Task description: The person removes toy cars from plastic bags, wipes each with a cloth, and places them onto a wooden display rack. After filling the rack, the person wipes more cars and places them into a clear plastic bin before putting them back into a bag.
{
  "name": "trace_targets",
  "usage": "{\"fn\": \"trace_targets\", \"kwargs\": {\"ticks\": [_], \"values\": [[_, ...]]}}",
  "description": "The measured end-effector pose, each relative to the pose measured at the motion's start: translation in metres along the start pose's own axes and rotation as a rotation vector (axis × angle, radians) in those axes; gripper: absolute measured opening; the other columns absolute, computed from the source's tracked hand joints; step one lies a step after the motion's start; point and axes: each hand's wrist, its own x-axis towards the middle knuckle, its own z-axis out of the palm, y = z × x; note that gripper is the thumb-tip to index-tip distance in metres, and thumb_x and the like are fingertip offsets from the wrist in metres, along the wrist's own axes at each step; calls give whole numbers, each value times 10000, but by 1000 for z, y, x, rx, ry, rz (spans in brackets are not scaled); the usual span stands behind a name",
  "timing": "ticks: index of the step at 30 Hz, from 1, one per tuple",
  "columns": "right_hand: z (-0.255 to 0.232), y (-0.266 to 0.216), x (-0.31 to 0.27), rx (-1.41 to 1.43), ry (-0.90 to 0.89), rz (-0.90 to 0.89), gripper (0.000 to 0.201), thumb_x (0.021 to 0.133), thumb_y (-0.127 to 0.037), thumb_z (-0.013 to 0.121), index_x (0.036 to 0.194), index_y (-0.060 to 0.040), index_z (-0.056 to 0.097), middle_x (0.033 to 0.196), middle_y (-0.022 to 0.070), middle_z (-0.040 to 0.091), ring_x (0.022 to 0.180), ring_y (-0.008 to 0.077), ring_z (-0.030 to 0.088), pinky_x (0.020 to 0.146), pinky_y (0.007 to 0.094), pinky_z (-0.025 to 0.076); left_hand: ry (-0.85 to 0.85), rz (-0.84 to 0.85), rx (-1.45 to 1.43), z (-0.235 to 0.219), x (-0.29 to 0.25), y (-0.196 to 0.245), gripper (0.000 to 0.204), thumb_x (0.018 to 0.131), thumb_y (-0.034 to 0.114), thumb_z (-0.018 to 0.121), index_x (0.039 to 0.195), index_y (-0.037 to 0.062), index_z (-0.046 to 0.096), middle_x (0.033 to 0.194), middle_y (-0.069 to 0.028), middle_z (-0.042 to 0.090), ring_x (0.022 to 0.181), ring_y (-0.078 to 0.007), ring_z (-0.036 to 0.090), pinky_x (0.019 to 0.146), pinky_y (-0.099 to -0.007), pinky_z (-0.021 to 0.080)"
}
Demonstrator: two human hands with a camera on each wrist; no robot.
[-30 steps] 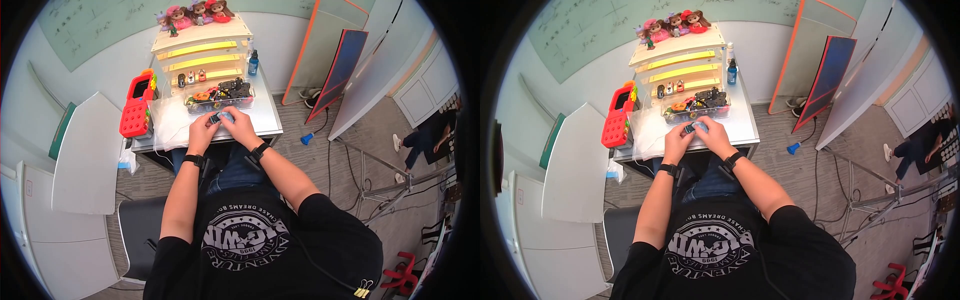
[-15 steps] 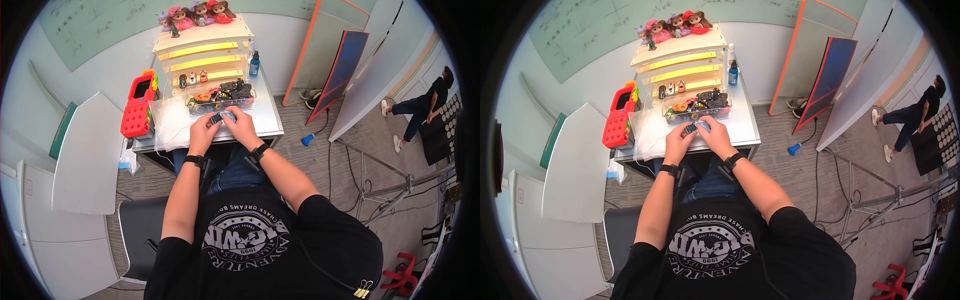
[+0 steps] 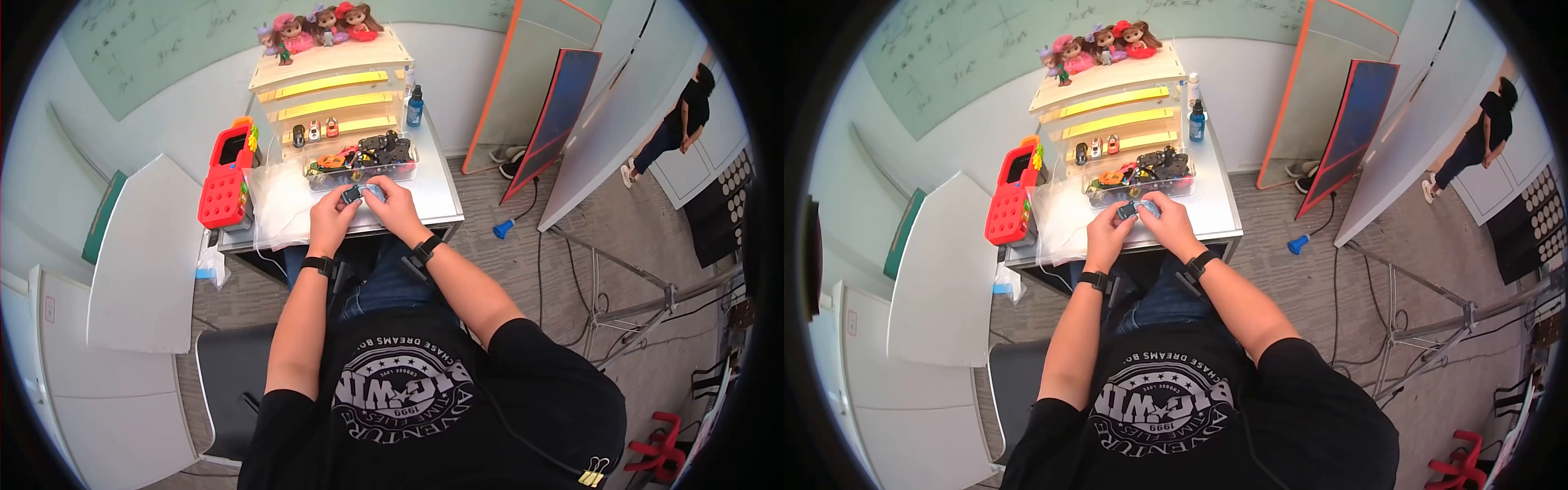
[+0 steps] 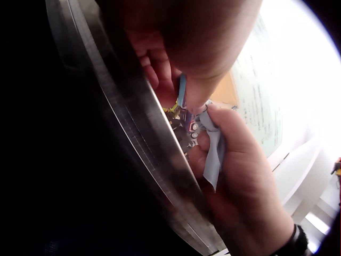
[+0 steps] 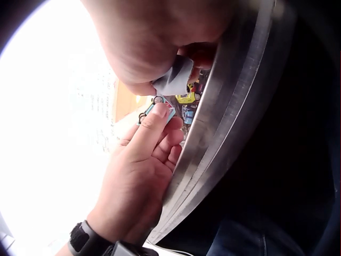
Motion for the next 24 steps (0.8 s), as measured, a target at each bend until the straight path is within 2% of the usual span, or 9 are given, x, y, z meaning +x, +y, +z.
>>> {"fn": "trace_targets", "kwargs": {"ticks": [1,4,5,7,11,14,15,21,24], "values": [[2,2,3,5,31,-4,227,941,-171,743,1110,-25,704,837,74,709,705,126,601,658,310,515,10,-3,17,-3,-2,-5,375,862,130,816,1208,13,730,905,-109,745,739,-131,674,709,-291,549],[5,17,-2,56,-36,-83,292,919,-148,729,1168,2,698,1095,150,745,1059,210,716,967,365,554,-20,23,-98,2,2,-3,364,905,132,784,1227,-23,710,969,-81,745,763,-119,627,688,-302,528],[2,12,-4,84,-116,-45,304,913,-160,736,1179,-14,704,1104,147,751,1051,230,723,955,366,558,4,109,-119,6,2,-13,363,893,86,757,1239,-11,711,954,-68,725,748,-120,602,673,-299,515],[-2,9,-6,-33,-175,-152,322,910,-226,733,1182,-53,713,1095,175,752,1024,319,740,920,387,572,-60,-21,-4,1,2,-16,411,862,11,694,1273,-11,697,879,-31,668,779,-98,605,693,-272,530],[-8,-10,-6,-6,-74,-97,291,911,-276,712,1120,-75,681,972,201,725,923,404,705,809,439,560,-23,-2,21,3,1,1,387,887,32,737,1270,-17,701,888,-11,657,753,-92,573,695,-261,509],[-5,-5,-3,21,-15,-27,288,910,-267,712,1115,-69,669,968,207,721,919,409,702,802,438,558,-3,55,-145,7,3,-6,386,900,39,748,1278,-20,698,932,-21,685,781,-96,593,706,-260,512],[-4,-2,-4,-22,-35,-36,307,923,-223,714,1166,-39,677,1008,188,730,937,297,730,839,379,561,-36,-10,-71,2,1,-1,399,893,47,748,1283,-22,694,965,-43,708,809,-100,622,728,-264,527],[2,10,-1,33,-161,-51,269,914,-176,748,1123,-11,714,1045,143,755,954,209,731,876,348,571,-7,83,28,5,2,-6,409,866,94,738,1266,15,715,990,-99,740,823,-142,662,760,-301,561],[10,0,4,6,-73,22,274,906,-188,740,1122,-22,712,1021,161,756,933,312,746,840,361,572,19,43,61,-9,-1,-5,403,856,98,770,1250,28,727,979,-106,741,808,-135,663,762,-303,564]]}}
